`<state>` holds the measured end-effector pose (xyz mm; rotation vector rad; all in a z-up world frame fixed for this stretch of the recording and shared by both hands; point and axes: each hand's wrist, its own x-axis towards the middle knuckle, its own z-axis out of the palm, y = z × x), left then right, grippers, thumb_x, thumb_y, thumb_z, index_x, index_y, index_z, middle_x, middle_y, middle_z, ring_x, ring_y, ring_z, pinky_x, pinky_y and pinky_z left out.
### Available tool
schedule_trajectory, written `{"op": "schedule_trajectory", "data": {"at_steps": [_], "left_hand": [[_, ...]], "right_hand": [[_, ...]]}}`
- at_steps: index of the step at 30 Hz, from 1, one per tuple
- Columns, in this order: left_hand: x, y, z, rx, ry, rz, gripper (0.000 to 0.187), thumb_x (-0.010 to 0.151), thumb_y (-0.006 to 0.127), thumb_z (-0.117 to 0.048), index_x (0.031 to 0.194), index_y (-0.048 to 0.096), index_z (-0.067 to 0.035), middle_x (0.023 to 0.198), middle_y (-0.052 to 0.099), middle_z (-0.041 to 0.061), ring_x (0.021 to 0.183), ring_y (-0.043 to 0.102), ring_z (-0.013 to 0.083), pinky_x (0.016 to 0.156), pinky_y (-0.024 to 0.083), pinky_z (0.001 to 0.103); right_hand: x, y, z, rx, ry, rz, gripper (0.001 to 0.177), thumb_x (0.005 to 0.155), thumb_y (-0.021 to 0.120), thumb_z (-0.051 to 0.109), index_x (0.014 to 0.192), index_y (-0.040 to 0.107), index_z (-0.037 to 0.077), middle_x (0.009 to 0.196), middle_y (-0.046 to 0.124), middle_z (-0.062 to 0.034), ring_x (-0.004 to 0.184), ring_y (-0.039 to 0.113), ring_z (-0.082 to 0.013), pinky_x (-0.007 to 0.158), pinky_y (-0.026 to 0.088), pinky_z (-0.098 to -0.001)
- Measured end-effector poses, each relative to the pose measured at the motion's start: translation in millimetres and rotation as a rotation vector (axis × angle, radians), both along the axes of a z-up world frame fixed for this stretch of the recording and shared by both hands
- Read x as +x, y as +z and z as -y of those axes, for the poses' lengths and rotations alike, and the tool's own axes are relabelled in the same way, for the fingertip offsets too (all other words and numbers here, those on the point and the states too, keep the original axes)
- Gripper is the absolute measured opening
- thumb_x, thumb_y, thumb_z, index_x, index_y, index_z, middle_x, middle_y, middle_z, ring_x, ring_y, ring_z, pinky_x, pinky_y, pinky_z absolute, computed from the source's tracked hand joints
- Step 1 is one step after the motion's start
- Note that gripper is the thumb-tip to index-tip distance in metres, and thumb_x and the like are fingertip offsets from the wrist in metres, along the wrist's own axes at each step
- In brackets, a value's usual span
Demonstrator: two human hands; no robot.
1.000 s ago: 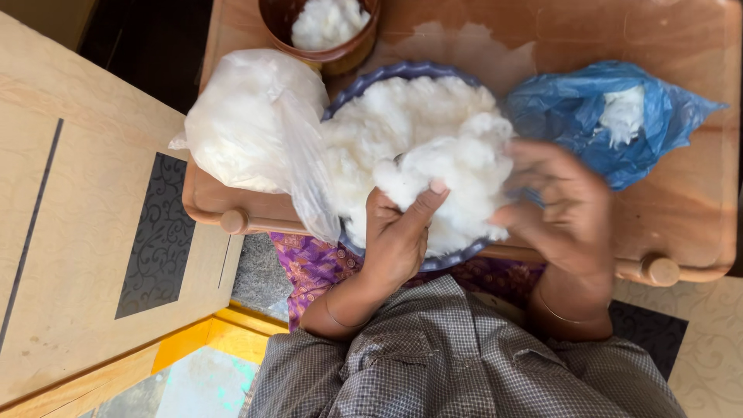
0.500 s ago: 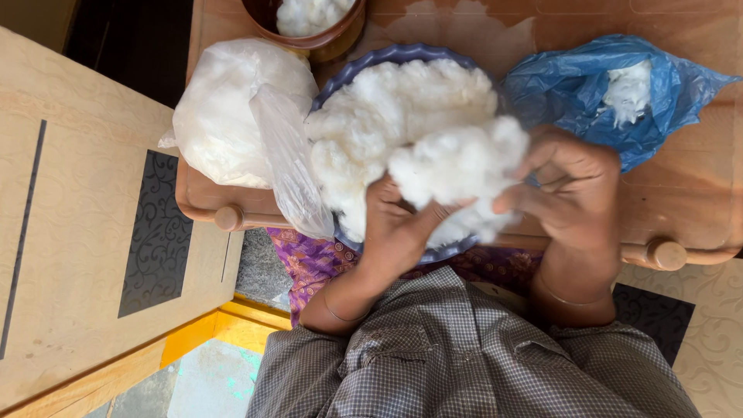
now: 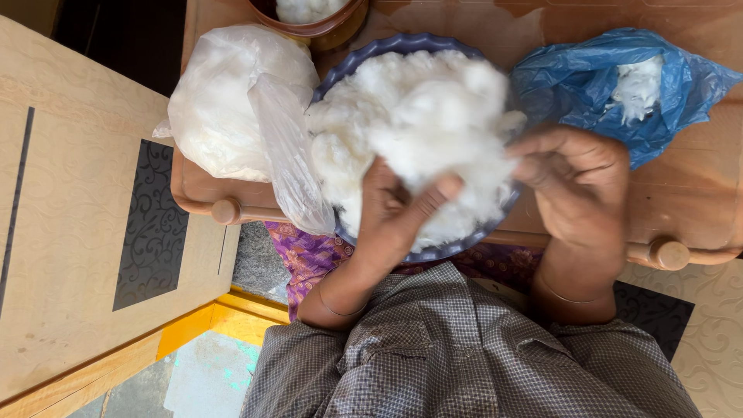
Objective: The person pulls apart clumps of raw cotton by hand to separate and fluff the fibers, moving them from a plastic bag into a blue bowl.
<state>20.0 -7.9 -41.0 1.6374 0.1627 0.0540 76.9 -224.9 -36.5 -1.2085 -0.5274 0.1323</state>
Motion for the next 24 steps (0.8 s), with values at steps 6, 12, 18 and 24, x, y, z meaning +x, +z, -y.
{"op": "schedule_trajectory", "data": {"at_steps": [6,12,18,24], "left_hand": [[-0.3,6.3,2.9,-0.433,-0.098,0.291,0.036,0.089,0.079,0.007,0.120,0.063,0.002,0.113,0.076,0.010,0.104,0.075,0.0171,0.096,0.064,0.033],[-0.9,-2.0,0.6,-0.568,0.000,0.274,0.042,0.087,0.077,0.014,0.125,0.059,0.004,0.117,0.073,0.014,0.108,0.073,0.0210,0.101,0.062,0.036],[-4.6,9.6,-0.6,-0.678,-0.024,0.213,0.032,0.095,0.076,0.008,0.123,0.060,0.005,0.112,0.073,0.015,0.103,0.074,0.0221,0.096,0.062,0.036],[-8.0,6.1,7.4,-0.788,-0.080,0.233,0.035,0.097,0.076,0.006,0.129,0.060,0.004,0.116,0.072,0.013,0.107,0.071,0.0198,0.099,0.059,0.034]], "right_hand": [[-0.3,2.3,-11.7,-0.019,-0.007,0.080,0.013,0.102,0.070,-0.007,0.112,0.065,-0.004,0.096,0.074,-0.0152,0.080,0.075,-0.0145,0.069,0.064,-0.0233],[4.4,5.7,-10.3,0.091,0.047,0.038,0.020,0.106,0.068,-0.006,0.119,0.056,0.003,0.096,0.073,-0.0152,0.085,0.076,-0.0165,0.076,0.066,-0.0277],[5.4,8.5,-15.8,-0.047,0.065,0.069,0.028,0.100,0.071,0.003,0.124,0.055,-0.001,0.107,0.069,-0.0141,0.098,0.070,-0.0170,0.089,0.062,-0.0281],[-2.6,-3.5,-29.8,-0.052,0.243,0.019,0.041,0.096,0.081,0.014,0.126,0.057,0.001,0.116,0.064,-0.0062,0.106,0.063,-0.0128,0.088,0.057,-0.0256]]}}
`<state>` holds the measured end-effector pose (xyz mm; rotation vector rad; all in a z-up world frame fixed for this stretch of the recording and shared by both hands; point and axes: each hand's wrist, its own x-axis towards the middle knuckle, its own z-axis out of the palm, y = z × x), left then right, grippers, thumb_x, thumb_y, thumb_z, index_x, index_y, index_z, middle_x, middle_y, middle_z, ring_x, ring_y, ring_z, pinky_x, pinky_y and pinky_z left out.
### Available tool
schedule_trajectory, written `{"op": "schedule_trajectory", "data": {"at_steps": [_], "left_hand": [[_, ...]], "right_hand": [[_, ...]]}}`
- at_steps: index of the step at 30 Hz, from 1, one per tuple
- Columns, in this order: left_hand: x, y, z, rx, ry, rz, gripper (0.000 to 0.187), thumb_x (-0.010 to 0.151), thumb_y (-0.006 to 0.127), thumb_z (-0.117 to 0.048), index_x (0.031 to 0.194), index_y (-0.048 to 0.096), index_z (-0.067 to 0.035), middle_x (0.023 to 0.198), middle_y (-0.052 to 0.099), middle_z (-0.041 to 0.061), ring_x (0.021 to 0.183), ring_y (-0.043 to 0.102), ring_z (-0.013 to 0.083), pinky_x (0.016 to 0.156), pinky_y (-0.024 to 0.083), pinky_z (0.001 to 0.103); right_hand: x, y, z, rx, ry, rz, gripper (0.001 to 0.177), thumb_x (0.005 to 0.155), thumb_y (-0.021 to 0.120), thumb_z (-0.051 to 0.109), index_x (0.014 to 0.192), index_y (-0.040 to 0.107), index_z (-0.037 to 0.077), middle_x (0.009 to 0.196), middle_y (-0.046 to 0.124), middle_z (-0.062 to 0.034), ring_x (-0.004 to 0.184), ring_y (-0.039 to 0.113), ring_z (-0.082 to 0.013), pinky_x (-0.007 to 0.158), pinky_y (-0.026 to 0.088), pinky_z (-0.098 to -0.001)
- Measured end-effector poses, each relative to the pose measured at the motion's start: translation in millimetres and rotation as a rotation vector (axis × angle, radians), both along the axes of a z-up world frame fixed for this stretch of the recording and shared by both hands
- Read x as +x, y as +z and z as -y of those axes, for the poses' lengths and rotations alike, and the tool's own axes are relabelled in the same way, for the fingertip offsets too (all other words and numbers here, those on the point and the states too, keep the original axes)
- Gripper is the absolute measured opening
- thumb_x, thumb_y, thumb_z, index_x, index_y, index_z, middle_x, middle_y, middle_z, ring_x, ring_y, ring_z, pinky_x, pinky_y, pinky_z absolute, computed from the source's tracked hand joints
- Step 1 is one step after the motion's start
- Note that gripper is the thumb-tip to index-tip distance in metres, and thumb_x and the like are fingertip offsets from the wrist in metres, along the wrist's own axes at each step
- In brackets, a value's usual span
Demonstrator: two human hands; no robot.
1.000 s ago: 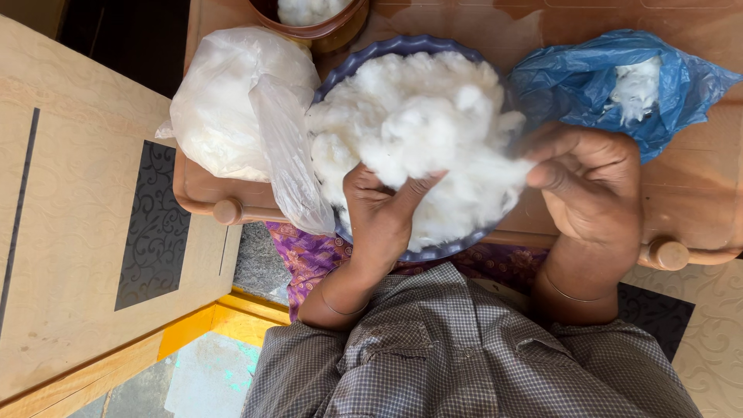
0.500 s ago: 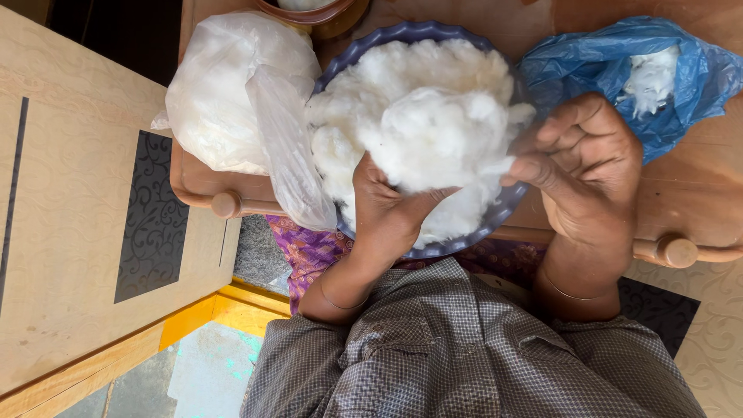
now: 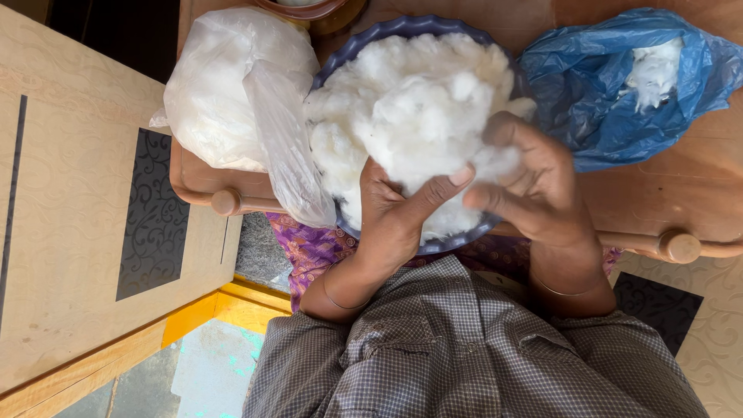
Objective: The person pulls apart clumps of raw cotton by hand to separate and fluff the fibers, moving them from a plastic bag into a blue bowl.
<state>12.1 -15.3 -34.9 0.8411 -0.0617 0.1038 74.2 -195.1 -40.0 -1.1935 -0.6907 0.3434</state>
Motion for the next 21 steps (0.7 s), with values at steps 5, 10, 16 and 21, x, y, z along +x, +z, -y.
{"op": "schedule_trajectory", "data": {"at_steps": [5,10,16,21], "left_hand": [[1.7,-9.1,-4.4,-0.256,-0.084,-0.099,0.039,0.095,0.078,0.006,0.130,0.059,0.006,0.119,0.071,0.014,0.114,0.068,0.0218,0.108,0.054,0.038],[3.8,-3.4,-5.7,-0.305,-0.089,-0.154,0.048,0.091,0.079,0.002,0.135,0.060,0.003,0.125,0.070,0.013,0.118,0.068,0.0225,0.108,0.053,0.038],[1.0,-12.2,2.2,-0.179,-0.061,-0.059,0.042,0.097,0.080,0.003,0.134,0.059,0.005,0.124,0.070,0.014,0.117,0.067,0.0224,0.106,0.054,0.039],[2.9,-19.5,-5.0,-0.268,-0.087,-0.101,0.045,0.097,0.080,0.002,0.135,0.057,0.007,0.123,0.069,0.015,0.119,0.066,0.0238,0.109,0.052,0.039]], "right_hand": [[5.6,-6.3,7.9,0.141,0.150,-0.160,0.028,0.101,0.075,0.012,0.123,0.064,-0.001,0.113,0.067,-0.0078,0.104,0.065,-0.0133,0.091,0.055,-0.0275],[14.2,-6.9,7.2,0.244,0.307,-0.218,0.037,0.104,0.070,0.015,0.138,0.060,0.001,0.123,0.068,-0.0102,0.109,0.066,-0.0161,0.093,0.057,-0.0304],[6.1,-20.7,6.1,0.206,0.138,-0.106,0.041,0.104,0.074,0.019,0.137,0.055,0.005,0.129,0.061,-0.0059,0.115,0.060,-0.0128,0.098,0.053,-0.0287],[13.9,-27.8,10.5,0.212,0.241,-0.210,0.035,0.097,0.078,0.020,0.124,0.068,0.000,0.103,0.068,-0.0060,0.092,0.061,-0.0132,0.076,0.053,-0.0258]]}}
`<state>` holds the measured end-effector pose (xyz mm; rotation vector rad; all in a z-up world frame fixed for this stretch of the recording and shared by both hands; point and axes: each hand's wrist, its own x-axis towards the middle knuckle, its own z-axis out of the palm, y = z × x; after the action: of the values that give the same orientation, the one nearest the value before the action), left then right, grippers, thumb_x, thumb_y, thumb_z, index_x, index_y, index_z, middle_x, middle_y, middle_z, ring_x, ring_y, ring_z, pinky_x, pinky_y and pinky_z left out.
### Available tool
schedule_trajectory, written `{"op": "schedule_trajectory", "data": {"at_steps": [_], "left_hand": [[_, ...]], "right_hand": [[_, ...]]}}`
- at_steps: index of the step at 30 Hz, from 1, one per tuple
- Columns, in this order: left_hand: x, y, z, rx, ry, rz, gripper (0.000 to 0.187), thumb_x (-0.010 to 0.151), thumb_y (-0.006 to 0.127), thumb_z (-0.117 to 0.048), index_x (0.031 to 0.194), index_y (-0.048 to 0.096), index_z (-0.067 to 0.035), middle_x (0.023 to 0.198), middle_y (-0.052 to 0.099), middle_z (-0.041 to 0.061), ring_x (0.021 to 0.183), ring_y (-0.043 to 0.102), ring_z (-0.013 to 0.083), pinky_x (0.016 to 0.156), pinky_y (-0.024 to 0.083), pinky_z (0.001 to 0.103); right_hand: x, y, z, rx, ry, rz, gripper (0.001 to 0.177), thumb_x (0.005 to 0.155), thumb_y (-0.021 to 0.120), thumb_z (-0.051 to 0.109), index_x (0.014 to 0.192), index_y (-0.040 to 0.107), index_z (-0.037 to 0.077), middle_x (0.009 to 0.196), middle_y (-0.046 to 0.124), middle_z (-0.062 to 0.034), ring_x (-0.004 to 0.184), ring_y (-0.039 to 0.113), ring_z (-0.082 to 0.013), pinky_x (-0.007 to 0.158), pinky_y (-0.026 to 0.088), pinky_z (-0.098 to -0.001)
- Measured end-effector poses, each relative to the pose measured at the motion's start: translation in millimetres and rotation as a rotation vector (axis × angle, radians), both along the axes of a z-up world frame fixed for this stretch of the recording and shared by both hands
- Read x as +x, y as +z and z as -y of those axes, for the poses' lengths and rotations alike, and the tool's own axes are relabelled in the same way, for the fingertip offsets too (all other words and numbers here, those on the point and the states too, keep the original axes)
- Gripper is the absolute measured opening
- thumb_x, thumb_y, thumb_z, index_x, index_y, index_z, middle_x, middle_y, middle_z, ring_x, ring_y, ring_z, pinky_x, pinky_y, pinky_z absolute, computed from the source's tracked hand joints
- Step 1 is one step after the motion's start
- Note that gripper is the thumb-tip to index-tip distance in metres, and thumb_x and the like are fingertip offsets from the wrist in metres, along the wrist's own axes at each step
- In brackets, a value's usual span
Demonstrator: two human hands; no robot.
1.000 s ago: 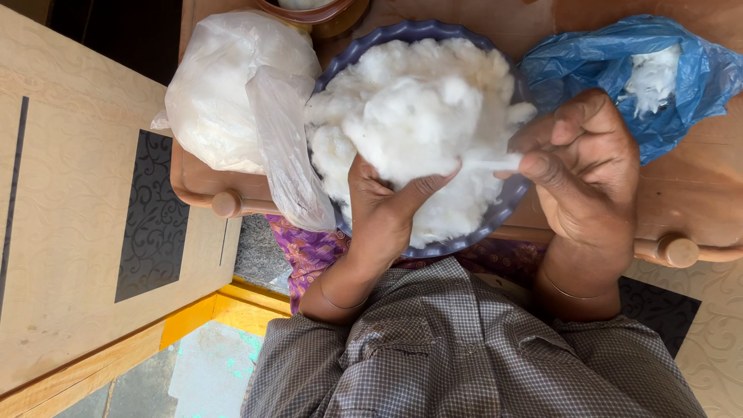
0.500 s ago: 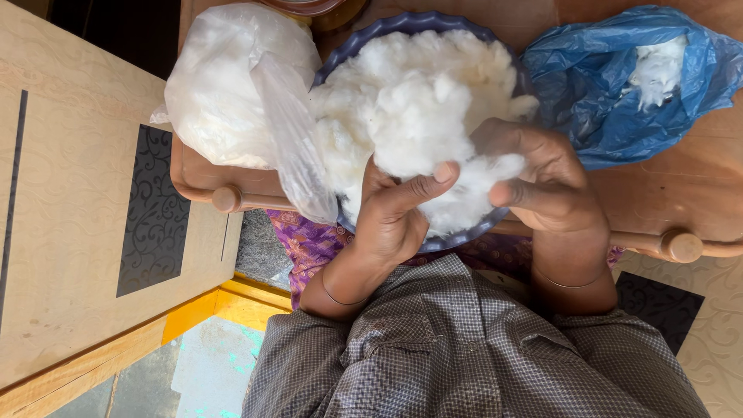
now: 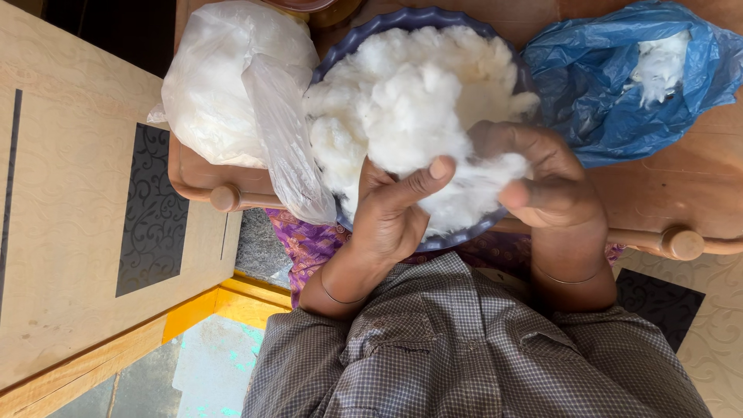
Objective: The person pulls apart clumps of raw cotton by hand to separate and fluff the fibers, moving them from a plastic bag into a blue bowl.
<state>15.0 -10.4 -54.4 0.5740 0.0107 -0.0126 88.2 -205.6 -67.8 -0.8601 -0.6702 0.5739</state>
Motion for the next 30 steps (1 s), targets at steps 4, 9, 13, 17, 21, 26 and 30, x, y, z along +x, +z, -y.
{"op": "schedule_trajectory", "data": {"at_steps": [4,9,13,17,21,26,30], "left_hand": [[-3.6,8.5,3.2,0.094,0.039,0.033,0.054,0.096,0.079,-0.001,0.142,0.051,0.004,0.128,0.065,0.016,0.124,0.064,0.0251,0.111,0.052,0.040],[-2.6,13.8,3.1,0.099,0.009,0.037,0.065,0.098,0.076,-0.006,0.152,0.040,0.002,0.138,0.059,0.018,0.131,0.060,0.0247,0.116,0.049,0.038],[-4.0,25.2,-3.6,0.289,0.016,0.132,0.065,0.097,0.076,-0.005,0.149,0.038,0.001,0.140,0.059,0.016,0.133,0.059,0.0213,0.117,0.048,0.033],[-2.5,35.2,-6.6,0.505,-0.023,-0.089,0.059,0.089,0.075,0.003,0.139,0.044,0.007,0.121,0.068,0.023,0.104,0.067,0.0282,0.089,0.054,0.036],[-1.6,33.6,-6.4,0.321,0.034,0.112,0.053,0.096,0.075,0.007,0.140,0.045,0.006,0.124,0.067,0.018,0.116,0.067,0.0230,0.104,0.055,0.034],[-3.6,29.3,-6.2,0.257,0.048,0.113,0.054,0.096,0.075,0.007,0.142,0.046,0.003,0.125,0.066,0.016,0.118,0.066,0.0217,0.105,0.055,0.035],[-5.5,23.1,-3.4,0.369,0.057,0.142,0.048,0.099,0.076,0.006,0.137,0.047,0.005,0.123,0.067,0.017,0.113,0.067,0.0220,0.102,0.057,0.035]], "right_hand": [[-2.9,21.5,-15.0,0.040,-0.021,0.024,0.053,0.087,0.085,0.027,0.130,0.063,0.003,0.114,0.069,-0.0051,0.097,0.068,-0.0090,0.079,0.058,-0.0236],[-11.9,26.8,-23.4,-0.089,-0.254,0.207,0.045,0.093,0.088,0.019,0.126,0.060,0.006,0.126,0.065,-0.0050,0.117,0.065,-0.0115,0.100,0.057,-0.0276],[-11.1,17.5,-7.6,-0.182,-0.303,0.147,0.035,0.097,0.081,0.007,0.128,0.067,0.002,0.119,0.070,-0.0094,0.106,0.068,-0.0119,0.090,0.059,-0.0270],[-10.6,11.7,3.6,-0.042,-0.185,0.044,0.032,0.103,0.076,0.006,0.134,0.066,0.002,0.129,0.068,-0.0105,0.114,0.067,-0.0136,0.098,0.058,-0.0287],[-5.1,12.3,11.9,0.062,-0.033,-0.065,0.047,0.102,0.072,0.010,0.147,0.059,0.003,0.138,0.066,-0.0134,0.123,0.065,-0.0193,0.107,0.055,-0.0352],[-7.0,20.3,6.0,0.054,-0.074,-0.121,0.053,0.095,0.075,0.010,0.144,0.056,0.000,0.133,0.069,-0.0171,0.098,0.072,-0.0192,0.079,0.063,-0.0349],[-9.1,22.1,-0.8,-0.005,-0.150,0.222,0.059,0.098,0.079,0.016,0.150,0.052,0.007,0.144,0.062,-0.0076,0.129,0.062,-0.0139,0.108,0.055,-0.0306]]}}
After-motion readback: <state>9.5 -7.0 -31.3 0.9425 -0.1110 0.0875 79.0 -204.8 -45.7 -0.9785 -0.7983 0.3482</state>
